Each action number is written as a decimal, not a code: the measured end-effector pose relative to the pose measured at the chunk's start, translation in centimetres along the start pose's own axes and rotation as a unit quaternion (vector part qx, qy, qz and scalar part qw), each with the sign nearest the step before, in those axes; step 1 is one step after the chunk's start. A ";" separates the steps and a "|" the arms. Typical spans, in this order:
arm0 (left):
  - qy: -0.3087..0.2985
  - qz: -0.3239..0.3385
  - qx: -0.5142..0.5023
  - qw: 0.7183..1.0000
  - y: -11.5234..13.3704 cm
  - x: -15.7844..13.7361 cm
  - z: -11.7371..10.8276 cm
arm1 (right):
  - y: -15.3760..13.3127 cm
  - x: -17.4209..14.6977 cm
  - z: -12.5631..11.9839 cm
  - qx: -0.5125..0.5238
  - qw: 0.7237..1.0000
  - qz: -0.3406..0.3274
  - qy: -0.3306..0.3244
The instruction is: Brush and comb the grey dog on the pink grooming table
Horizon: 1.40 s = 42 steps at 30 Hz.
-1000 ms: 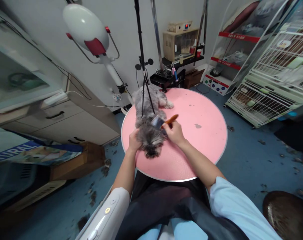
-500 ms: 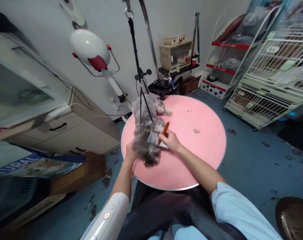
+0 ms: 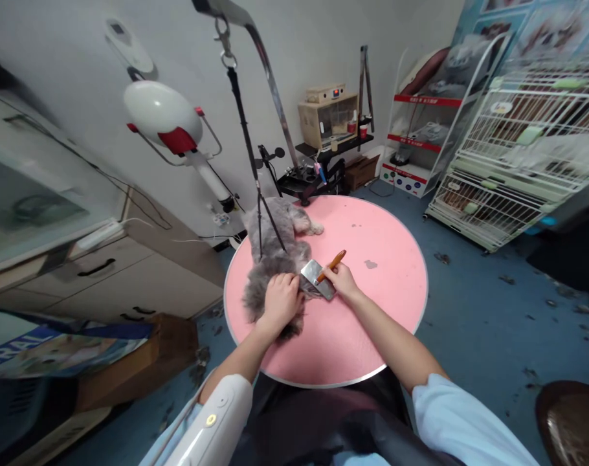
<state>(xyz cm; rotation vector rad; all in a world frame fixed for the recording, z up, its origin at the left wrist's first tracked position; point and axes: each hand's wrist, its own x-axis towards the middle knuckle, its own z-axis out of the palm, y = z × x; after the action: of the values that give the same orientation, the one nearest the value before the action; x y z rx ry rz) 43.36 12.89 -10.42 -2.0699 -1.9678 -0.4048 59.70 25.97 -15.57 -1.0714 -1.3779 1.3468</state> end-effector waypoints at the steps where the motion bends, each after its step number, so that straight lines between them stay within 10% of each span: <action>1: -0.003 -0.012 0.010 1.000 -0.3 -0.1 0.1 | 0.1 -0.1 -0.2 -0.006 1.000 0.006 0.002; 13: 0.169 0.013 -0.190 0.967 -3.2 -4.8 -0.6 | -1.3 -0.5 1.8 0.031 0.999 0.020 -0.028; 17: 0.165 0.037 -0.159 0.973 -3.3 -5.5 -1.5 | -1.6 -1.3 2.8 0.054 0.989 0.060 -0.122; 21: 0.173 0.023 -0.153 0.973 -3.3 -5.5 -1.7 | -1.8 -1.4 2.9 0.031 0.998 0.043 -0.015; 25: 0.208 0.026 -0.136 0.968 -3.3 -5.4 -1.3 | -1.9 -1.9 3.5 0.052 0.989 0.069 -0.119; 30: 0.174 0.043 -0.095 0.979 -4.0 -6.1 -1.4 | -2.1 -2.1 4.3 0.026 0.998 0.046 -0.041; 34: 0.146 0.052 -0.056 0.986 -4.8 -6.8 -1.6 | -2.3 -2.4 4.6 0.050 0.986 0.061 -0.148; 38: 0.142 0.056 -0.061 0.986 -5.3 -7.1 -1.4 | -2.4 -2.9 4.8 0.018 0.999 0.018 -0.040; 42: 0.147 0.063 -0.076 0.984 -5.6 -7.3 -1.3 | -2.5 -3.0 4.8 0.037 0.989 0.033 -0.140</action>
<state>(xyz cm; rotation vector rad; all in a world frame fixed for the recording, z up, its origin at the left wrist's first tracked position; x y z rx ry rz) 37.38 5.89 -11.94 -2.0695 -1.6705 -0.8042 55.72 21.98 -13.16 -0.9101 -1.4898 1.6327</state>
